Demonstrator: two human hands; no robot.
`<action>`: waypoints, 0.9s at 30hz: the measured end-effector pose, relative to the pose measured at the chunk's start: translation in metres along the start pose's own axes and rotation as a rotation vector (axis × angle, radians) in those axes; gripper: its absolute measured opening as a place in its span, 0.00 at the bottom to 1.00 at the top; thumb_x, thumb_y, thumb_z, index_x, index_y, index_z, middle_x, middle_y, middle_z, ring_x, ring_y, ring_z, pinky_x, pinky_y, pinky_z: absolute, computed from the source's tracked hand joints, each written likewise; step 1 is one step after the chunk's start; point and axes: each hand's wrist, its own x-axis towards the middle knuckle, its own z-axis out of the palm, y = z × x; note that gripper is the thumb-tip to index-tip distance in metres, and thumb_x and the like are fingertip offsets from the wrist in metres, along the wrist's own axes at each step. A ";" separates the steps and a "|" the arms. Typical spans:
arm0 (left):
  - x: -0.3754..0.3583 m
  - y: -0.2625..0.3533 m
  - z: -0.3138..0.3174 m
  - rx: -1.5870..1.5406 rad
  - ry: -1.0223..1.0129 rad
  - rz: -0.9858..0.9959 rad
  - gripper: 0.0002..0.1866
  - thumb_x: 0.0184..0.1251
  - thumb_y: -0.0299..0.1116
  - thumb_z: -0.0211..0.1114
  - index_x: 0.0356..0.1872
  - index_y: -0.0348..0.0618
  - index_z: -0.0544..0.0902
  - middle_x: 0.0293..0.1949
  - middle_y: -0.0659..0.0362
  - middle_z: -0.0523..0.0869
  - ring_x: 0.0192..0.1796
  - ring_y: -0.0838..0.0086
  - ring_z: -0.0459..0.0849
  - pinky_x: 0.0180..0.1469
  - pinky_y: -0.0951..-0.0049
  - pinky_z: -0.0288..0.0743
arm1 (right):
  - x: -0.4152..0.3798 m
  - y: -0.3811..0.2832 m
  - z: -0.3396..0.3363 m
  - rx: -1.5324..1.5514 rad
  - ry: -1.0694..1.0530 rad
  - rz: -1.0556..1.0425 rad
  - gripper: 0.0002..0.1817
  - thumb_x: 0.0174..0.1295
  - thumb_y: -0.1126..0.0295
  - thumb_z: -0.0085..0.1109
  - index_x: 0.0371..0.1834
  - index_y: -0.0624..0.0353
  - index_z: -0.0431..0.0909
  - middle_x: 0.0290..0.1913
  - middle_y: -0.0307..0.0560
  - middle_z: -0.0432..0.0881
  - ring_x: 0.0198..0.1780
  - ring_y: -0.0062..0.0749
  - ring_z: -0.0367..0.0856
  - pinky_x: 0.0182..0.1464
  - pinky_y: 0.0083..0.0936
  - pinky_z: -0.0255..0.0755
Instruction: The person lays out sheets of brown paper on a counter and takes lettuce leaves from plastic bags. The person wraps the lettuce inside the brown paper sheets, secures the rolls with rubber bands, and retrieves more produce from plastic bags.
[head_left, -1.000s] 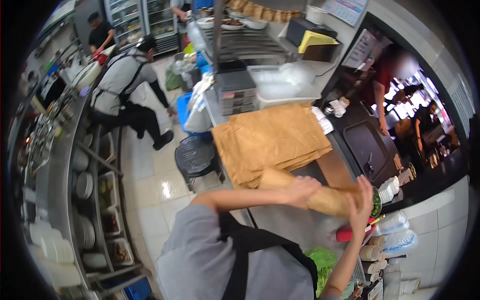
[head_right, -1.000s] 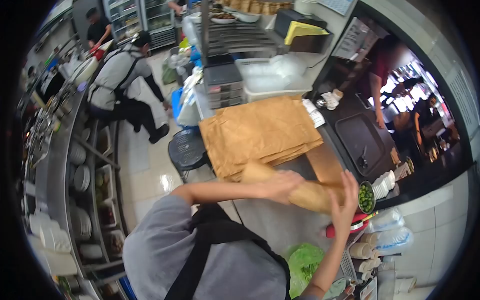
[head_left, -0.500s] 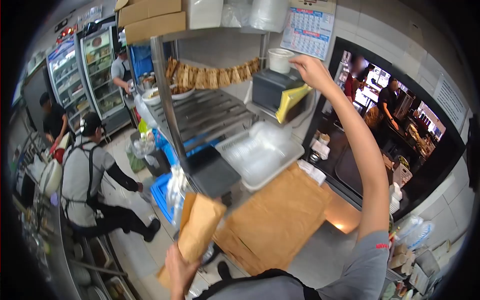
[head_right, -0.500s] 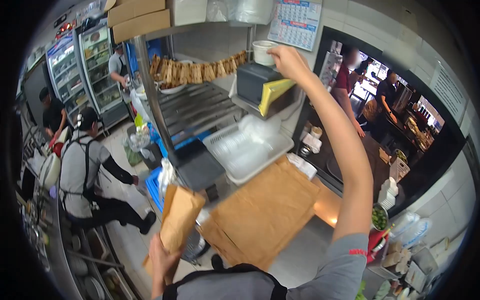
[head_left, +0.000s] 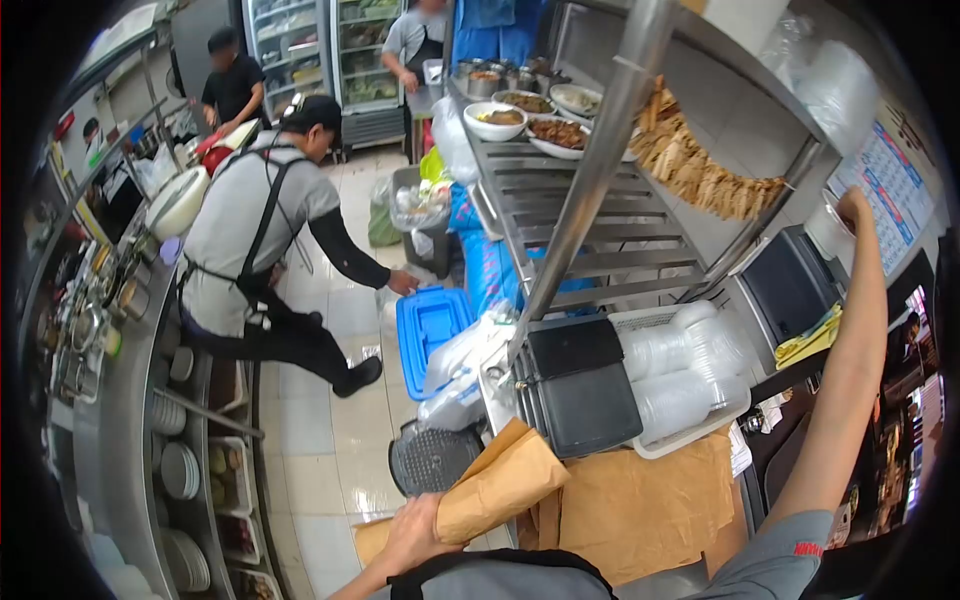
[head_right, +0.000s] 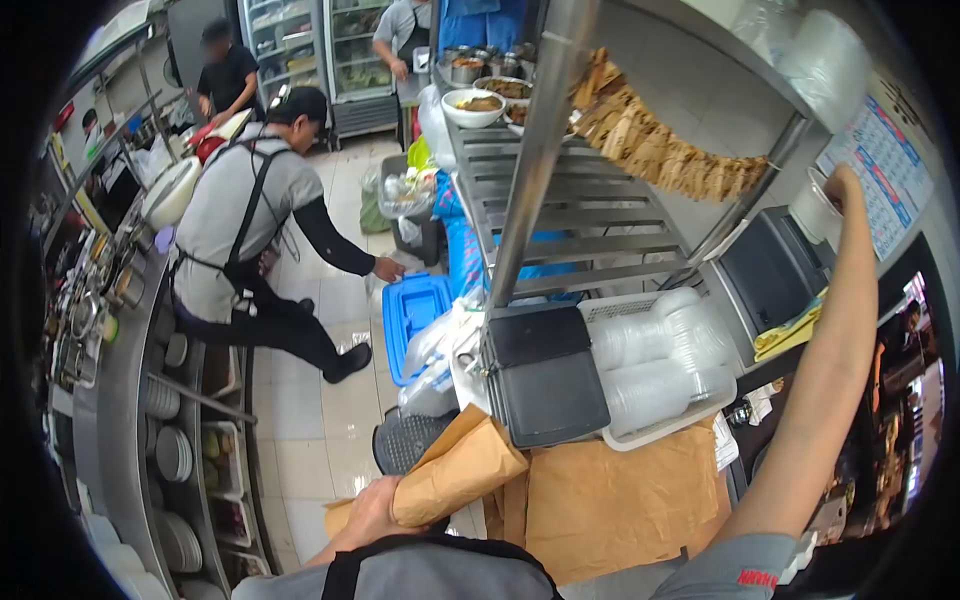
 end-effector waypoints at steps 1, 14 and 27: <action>0.002 -0.001 -0.001 -0.003 0.001 0.012 0.40 0.35 0.45 0.77 0.53 0.40 0.72 0.44 0.49 0.78 0.48 0.54 0.76 0.51 0.60 0.69 | 0.006 0.009 0.005 0.114 0.048 -0.002 0.05 0.47 0.78 0.56 0.27 0.67 0.71 0.17 0.53 0.71 0.18 0.36 0.71 0.15 0.38 0.61; -0.004 -0.010 0.003 -0.028 0.065 0.067 0.41 0.33 0.47 0.77 0.52 0.38 0.72 0.44 0.48 0.79 0.48 0.54 0.77 0.51 0.59 0.71 | -0.058 -0.021 -0.054 0.028 -0.049 -0.011 0.07 0.40 0.67 0.66 0.15 0.56 0.78 0.17 0.43 0.76 0.19 0.29 0.75 0.23 0.29 0.67; -0.024 0.059 -0.047 -0.416 -0.058 -0.148 0.38 0.41 0.34 0.78 0.57 0.36 0.71 0.47 0.47 0.80 0.49 0.63 0.78 0.51 0.67 0.72 | -0.107 -0.065 -0.088 0.913 0.227 0.378 0.10 0.50 0.71 0.68 0.32 0.66 0.82 0.30 0.49 0.85 0.28 0.32 0.85 0.38 0.27 0.79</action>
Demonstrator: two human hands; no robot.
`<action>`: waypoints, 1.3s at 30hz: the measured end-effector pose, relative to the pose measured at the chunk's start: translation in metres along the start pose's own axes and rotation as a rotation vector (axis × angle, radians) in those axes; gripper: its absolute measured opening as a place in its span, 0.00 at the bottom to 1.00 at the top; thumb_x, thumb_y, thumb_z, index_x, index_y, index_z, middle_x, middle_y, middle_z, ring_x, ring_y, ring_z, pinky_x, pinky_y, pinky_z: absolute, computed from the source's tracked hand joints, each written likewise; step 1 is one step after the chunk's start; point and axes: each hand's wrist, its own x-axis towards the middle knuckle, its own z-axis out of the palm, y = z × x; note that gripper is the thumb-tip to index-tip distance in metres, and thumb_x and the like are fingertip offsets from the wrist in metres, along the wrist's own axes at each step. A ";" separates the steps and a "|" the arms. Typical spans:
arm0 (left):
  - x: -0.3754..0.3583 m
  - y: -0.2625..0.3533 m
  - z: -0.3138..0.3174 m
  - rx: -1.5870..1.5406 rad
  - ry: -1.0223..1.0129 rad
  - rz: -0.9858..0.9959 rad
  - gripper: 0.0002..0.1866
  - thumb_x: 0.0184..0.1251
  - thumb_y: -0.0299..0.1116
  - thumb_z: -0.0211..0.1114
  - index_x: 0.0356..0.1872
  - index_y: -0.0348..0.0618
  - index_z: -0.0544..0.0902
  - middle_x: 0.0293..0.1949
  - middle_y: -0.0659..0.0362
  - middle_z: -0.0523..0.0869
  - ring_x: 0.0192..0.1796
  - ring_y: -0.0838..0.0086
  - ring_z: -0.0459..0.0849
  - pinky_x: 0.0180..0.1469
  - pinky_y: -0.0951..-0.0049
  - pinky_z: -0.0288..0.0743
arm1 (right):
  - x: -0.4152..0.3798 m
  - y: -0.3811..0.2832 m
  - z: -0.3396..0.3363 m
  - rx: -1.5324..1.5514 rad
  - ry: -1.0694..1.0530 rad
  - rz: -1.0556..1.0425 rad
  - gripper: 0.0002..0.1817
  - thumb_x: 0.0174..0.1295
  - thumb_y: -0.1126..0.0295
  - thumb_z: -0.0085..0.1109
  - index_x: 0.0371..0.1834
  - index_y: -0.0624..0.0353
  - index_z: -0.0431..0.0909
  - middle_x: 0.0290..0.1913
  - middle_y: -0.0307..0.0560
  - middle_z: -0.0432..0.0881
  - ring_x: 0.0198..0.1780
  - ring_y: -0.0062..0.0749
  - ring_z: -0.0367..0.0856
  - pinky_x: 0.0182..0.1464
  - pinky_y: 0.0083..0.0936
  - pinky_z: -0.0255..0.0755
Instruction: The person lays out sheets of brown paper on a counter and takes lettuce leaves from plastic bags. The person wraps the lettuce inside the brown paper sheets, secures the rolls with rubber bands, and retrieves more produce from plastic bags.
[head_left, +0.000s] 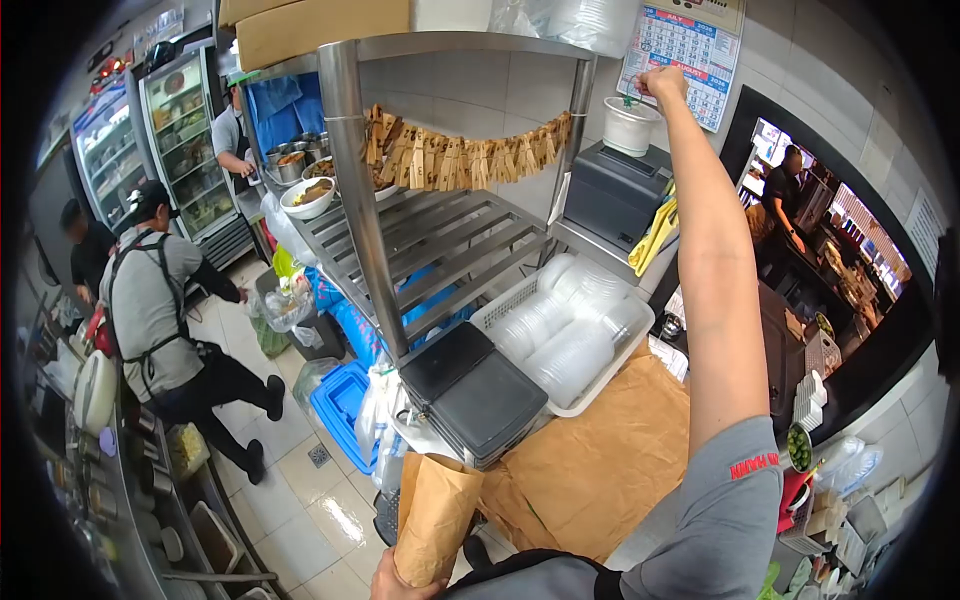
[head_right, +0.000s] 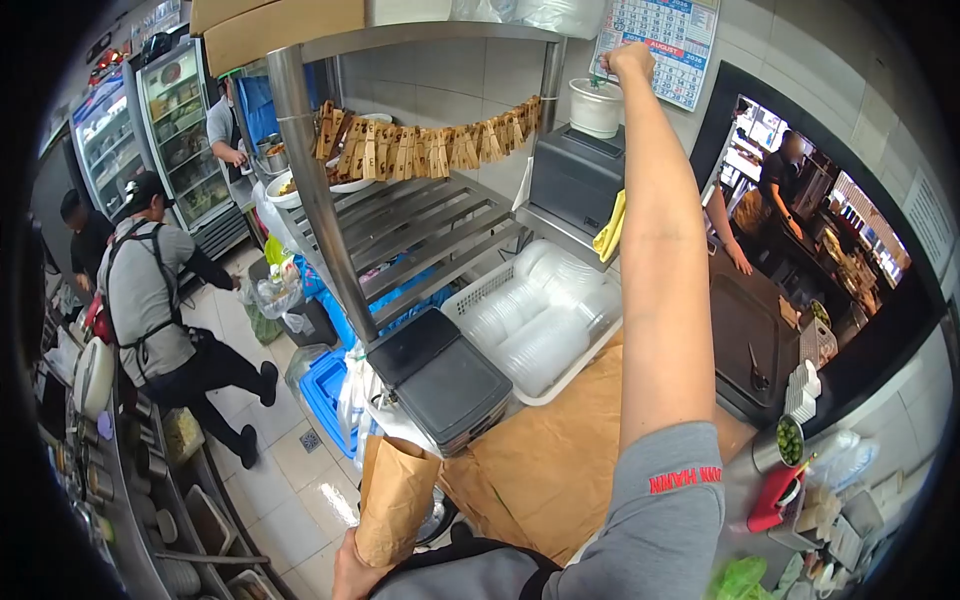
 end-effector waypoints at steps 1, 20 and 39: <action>-0.002 -0.001 -0.001 0.004 0.007 0.005 0.41 0.38 0.34 0.80 0.57 0.34 0.71 0.47 0.47 0.81 0.49 0.63 0.79 0.51 0.68 0.73 | -0.007 -0.001 0.000 0.213 0.051 0.012 0.05 0.52 0.77 0.64 0.30 0.68 0.82 0.26 0.51 0.84 0.23 0.29 0.84 0.31 0.24 0.81; 0.001 0.024 0.031 0.664 -0.294 0.527 0.50 0.37 0.48 0.76 0.64 0.39 0.63 0.51 0.44 0.76 0.52 0.51 0.77 0.54 0.60 0.73 | -0.245 -0.025 -0.066 0.586 -0.868 -0.489 0.10 0.58 0.77 0.57 0.43 0.61 0.73 0.47 0.48 0.81 0.28 0.31 0.84 0.34 0.23 0.79; -0.084 0.057 0.253 0.871 -0.393 0.896 0.30 0.41 0.42 0.74 0.42 0.41 0.68 0.37 0.46 0.80 0.37 0.52 0.83 0.38 0.58 0.77 | -0.517 0.221 -0.376 -0.421 -1.179 -0.551 0.61 0.28 0.44 0.77 0.66 0.55 0.53 0.67 0.50 0.56 0.70 0.45 0.55 0.62 0.73 0.41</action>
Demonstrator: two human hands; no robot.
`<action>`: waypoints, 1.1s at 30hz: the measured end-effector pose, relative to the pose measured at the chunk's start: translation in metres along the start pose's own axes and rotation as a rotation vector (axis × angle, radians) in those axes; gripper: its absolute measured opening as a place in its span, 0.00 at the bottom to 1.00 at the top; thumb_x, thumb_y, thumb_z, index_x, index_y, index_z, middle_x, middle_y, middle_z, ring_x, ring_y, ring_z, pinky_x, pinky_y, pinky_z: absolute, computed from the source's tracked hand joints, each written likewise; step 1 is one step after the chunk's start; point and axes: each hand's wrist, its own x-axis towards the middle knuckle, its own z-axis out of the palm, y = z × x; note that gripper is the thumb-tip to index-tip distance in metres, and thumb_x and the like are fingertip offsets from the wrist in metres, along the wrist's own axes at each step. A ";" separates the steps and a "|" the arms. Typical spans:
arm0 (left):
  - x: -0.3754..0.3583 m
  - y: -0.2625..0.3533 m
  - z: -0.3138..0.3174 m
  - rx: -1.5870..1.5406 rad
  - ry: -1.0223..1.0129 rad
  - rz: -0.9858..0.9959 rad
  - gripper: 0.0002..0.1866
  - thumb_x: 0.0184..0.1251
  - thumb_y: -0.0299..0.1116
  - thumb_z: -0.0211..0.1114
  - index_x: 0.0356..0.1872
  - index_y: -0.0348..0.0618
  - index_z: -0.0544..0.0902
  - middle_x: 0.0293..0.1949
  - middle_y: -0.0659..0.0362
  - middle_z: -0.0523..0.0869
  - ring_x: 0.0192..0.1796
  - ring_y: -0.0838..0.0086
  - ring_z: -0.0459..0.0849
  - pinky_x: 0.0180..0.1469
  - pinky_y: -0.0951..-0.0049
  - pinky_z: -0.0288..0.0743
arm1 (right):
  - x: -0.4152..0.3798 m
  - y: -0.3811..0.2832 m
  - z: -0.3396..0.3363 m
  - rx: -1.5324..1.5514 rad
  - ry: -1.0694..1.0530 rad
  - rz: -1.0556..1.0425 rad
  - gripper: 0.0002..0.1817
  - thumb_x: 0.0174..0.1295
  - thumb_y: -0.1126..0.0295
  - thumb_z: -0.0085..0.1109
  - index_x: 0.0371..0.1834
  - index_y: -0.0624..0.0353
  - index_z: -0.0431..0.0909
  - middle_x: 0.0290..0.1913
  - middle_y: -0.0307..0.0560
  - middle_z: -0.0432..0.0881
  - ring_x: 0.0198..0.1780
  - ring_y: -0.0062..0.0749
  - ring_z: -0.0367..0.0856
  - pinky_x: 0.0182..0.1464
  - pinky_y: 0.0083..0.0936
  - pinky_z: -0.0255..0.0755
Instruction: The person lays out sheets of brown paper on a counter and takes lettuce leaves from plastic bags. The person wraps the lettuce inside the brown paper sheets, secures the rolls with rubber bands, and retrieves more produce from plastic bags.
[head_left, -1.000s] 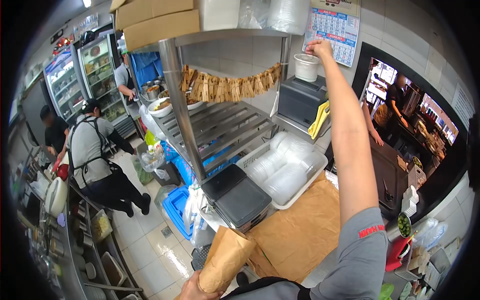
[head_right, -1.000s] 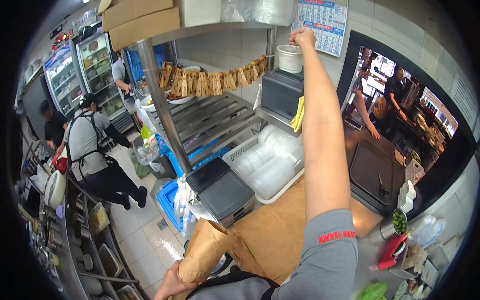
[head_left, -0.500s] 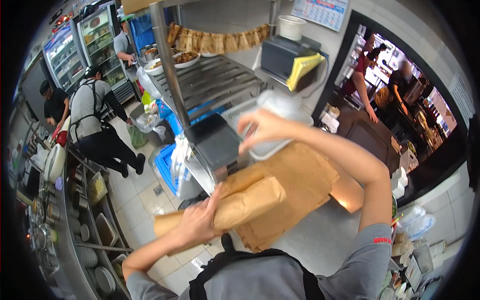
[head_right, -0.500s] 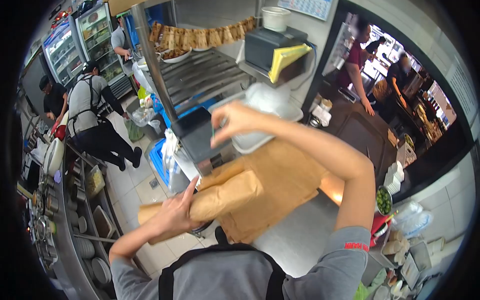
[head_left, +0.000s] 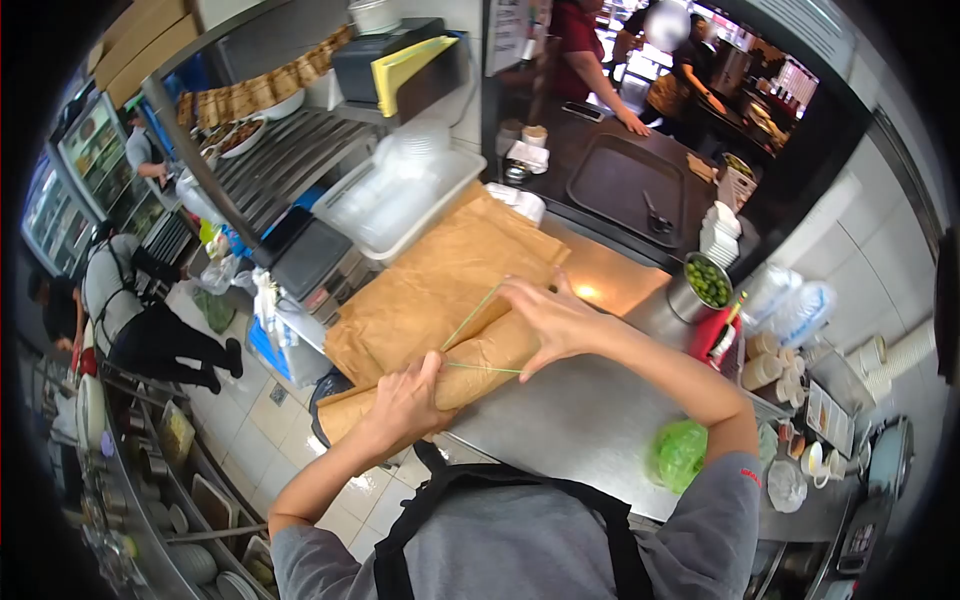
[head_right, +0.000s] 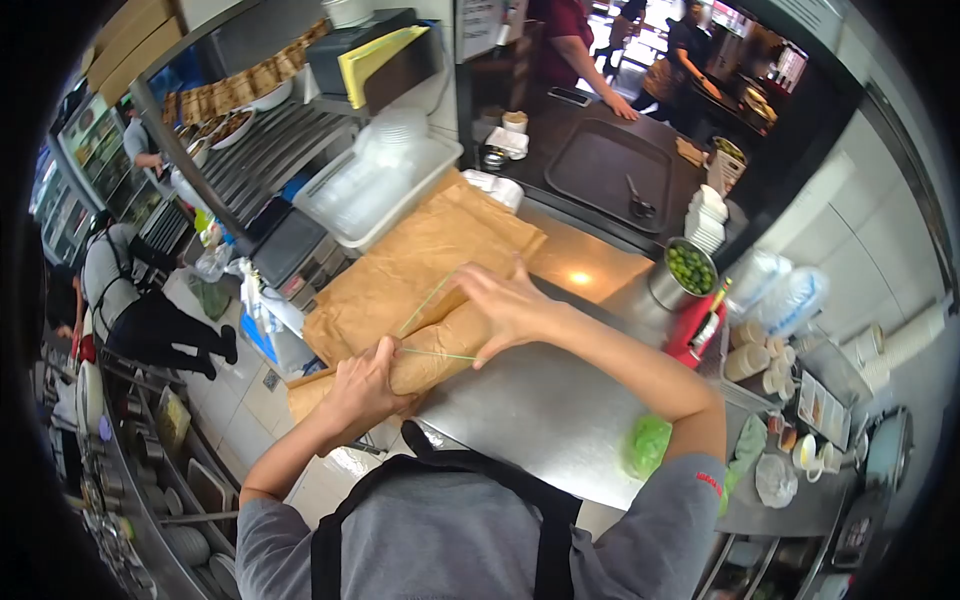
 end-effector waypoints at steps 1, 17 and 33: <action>-0.002 0.010 0.006 0.014 0.003 0.027 0.29 0.40 0.41 0.74 0.41 0.42 0.69 0.36 0.48 0.80 0.37 0.53 0.82 0.38 0.58 0.77 | -0.019 0.013 0.003 0.026 0.030 0.076 0.61 0.28 0.44 0.77 0.66 0.55 0.52 0.68 0.50 0.56 0.70 0.45 0.55 0.62 0.73 0.41; -0.005 0.072 0.080 -0.159 -0.264 0.193 0.32 0.39 0.48 0.76 0.40 0.49 0.64 0.31 0.52 0.82 0.34 0.52 0.82 0.34 0.58 0.73 | -0.211 0.099 0.158 1.263 -0.527 0.204 0.51 0.50 0.38 0.62 0.68 0.61 0.53 0.59 0.52 0.71 0.55 0.31 0.72 0.53 0.28 0.69; 0.067 0.047 0.190 -1.367 -0.544 -0.585 0.43 0.46 0.35 0.75 0.61 0.33 0.58 0.45 0.49 0.78 0.45 0.68 0.81 0.48 0.68 0.77 | -0.212 -0.051 0.164 1.166 0.361 0.266 0.10 0.68 0.65 0.52 0.34 0.61 0.76 0.23 0.31 0.71 0.30 0.13 0.68 0.33 0.16 0.63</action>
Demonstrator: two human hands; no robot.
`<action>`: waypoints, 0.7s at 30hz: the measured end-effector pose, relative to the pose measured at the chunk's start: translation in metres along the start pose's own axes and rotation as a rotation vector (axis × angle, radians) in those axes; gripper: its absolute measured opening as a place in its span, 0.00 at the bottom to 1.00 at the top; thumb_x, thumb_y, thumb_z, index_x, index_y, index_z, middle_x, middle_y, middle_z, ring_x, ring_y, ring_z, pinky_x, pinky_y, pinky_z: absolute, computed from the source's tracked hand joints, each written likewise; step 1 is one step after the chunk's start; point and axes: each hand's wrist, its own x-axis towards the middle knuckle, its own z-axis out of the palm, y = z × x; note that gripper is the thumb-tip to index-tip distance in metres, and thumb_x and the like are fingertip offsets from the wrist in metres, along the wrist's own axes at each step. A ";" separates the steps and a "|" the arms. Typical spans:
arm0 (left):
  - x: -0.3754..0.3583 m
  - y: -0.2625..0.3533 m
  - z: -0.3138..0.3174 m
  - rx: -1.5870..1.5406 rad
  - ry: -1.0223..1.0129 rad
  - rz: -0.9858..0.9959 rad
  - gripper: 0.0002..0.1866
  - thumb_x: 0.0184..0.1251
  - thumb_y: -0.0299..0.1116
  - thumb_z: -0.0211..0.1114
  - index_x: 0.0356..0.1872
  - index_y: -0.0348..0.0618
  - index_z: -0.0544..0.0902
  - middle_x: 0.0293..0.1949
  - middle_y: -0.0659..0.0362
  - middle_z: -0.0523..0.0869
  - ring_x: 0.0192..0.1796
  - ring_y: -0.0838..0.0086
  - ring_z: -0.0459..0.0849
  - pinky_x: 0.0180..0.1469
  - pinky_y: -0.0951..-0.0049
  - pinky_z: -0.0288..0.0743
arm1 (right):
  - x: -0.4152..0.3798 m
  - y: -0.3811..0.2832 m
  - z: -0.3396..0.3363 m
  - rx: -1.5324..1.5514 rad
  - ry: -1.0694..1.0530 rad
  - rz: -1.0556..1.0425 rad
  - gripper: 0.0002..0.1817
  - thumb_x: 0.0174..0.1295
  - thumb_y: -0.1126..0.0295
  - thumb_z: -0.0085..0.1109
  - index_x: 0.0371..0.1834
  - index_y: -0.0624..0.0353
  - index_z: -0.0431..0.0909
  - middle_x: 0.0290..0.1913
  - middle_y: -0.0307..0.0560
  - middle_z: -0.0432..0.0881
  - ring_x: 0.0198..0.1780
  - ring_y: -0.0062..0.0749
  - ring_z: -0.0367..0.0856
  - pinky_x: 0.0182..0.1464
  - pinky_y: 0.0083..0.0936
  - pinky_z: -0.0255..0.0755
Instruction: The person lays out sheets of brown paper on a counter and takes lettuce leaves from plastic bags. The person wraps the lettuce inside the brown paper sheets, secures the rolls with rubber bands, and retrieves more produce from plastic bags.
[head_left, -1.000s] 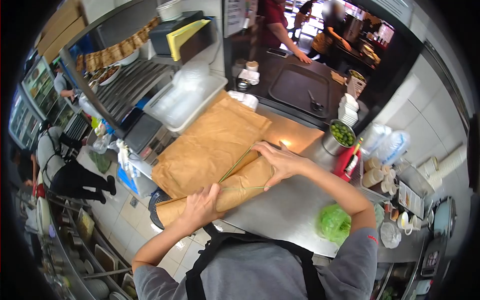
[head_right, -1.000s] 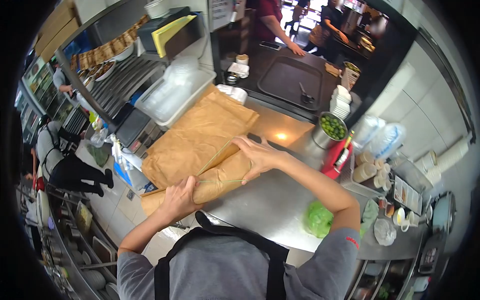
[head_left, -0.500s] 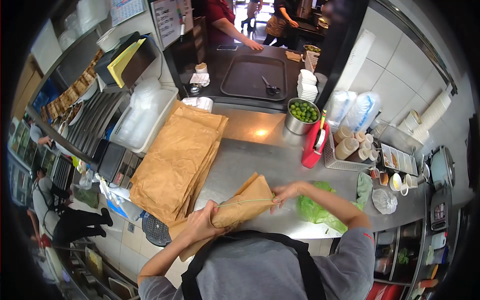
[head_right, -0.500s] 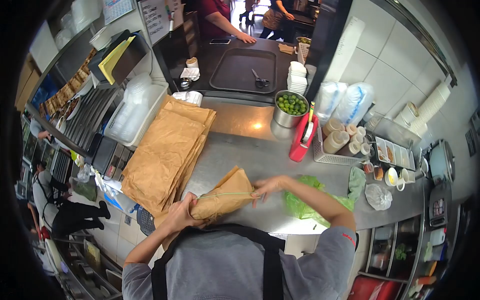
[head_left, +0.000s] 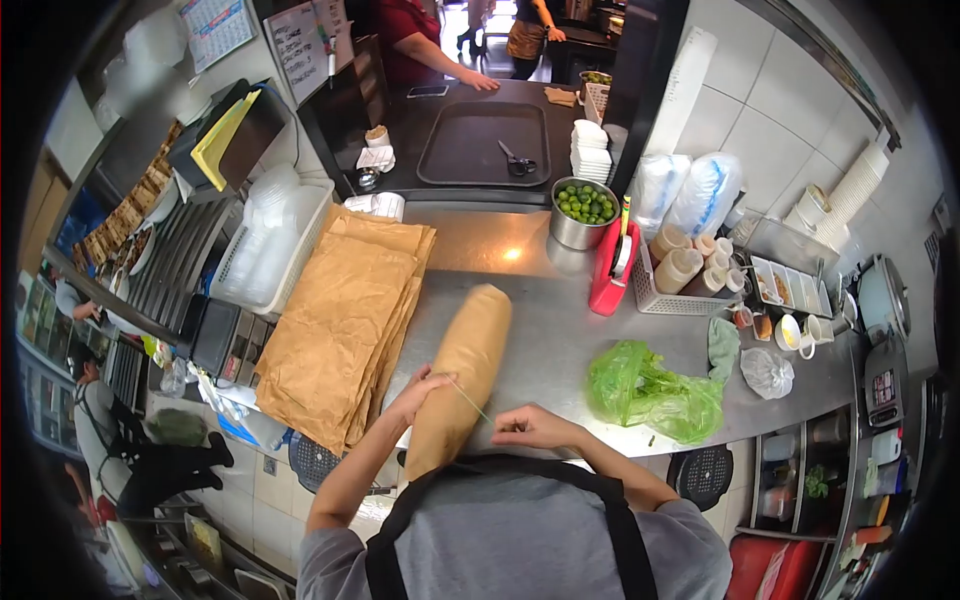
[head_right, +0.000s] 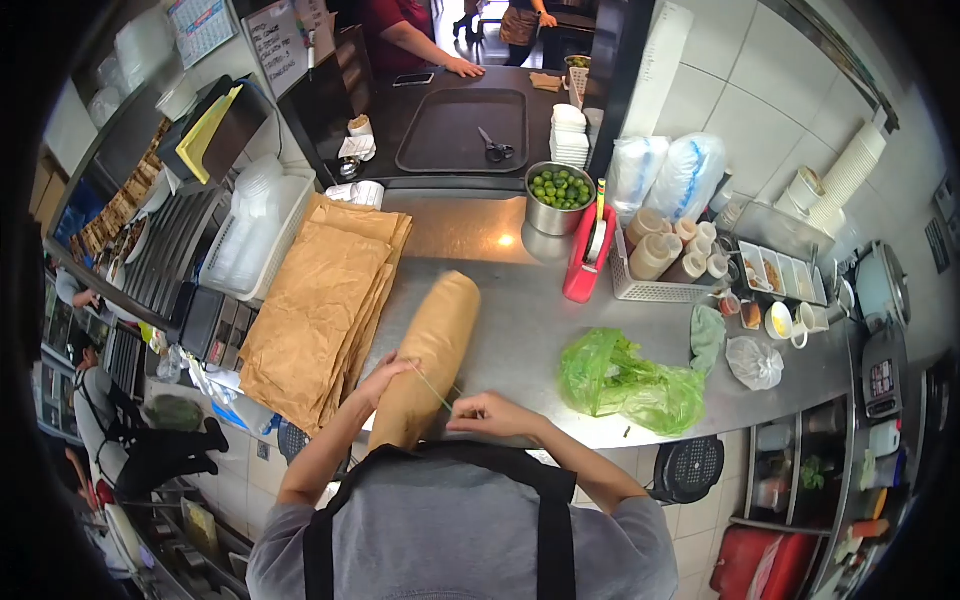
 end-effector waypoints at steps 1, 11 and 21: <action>0.004 0.004 0.003 -0.080 0.056 0.018 0.45 0.47 0.35 0.75 0.63 0.32 0.56 0.46 0.49 0.78 0.46 0.67 0.81 0.48 0.68 0.77 | -0.001 0.020 -0.004 0.045 0.085 0.034 0.09 0.67 0.66 0.53 0.34 0.61 0.76 0.23 0.31 0.71 0.31 0.13 0.68 0.34 0.17 0.63; 0.117 0.044 0.044 -0.104 -0.318 0.082 0.21 0.58 0.40 0.63 0.50 0.38 0.74 0.42 0.54 0.82 0.41 0.69 0.83 0.43 0.66 0.79 | 0.016 0.005 -0.045 -0.402 0.875 -0.237 0.18 0.61 0.65 0.59 0.54 0.54 0.74 0.51 0.46 0.75 0.52 0.28 0.73 0.43 0.22 0.70; 0.209 0.094 0.102 0.470 0.104 0.211 0.30 0.52 0.37 0.71 0.53 0.34 0.69 0.43 0.51 0.79 0.41 0.64 0.80 0.43 0.63 0.75 | -0.238 0.097 -0.131 -0.790 2.192 1.010 0.32 0.48 0.56 0.69 0.56 0.55 0.73 0.57 0.61 0.68 0.63 0.53 0.62 0.59 0.43 0.61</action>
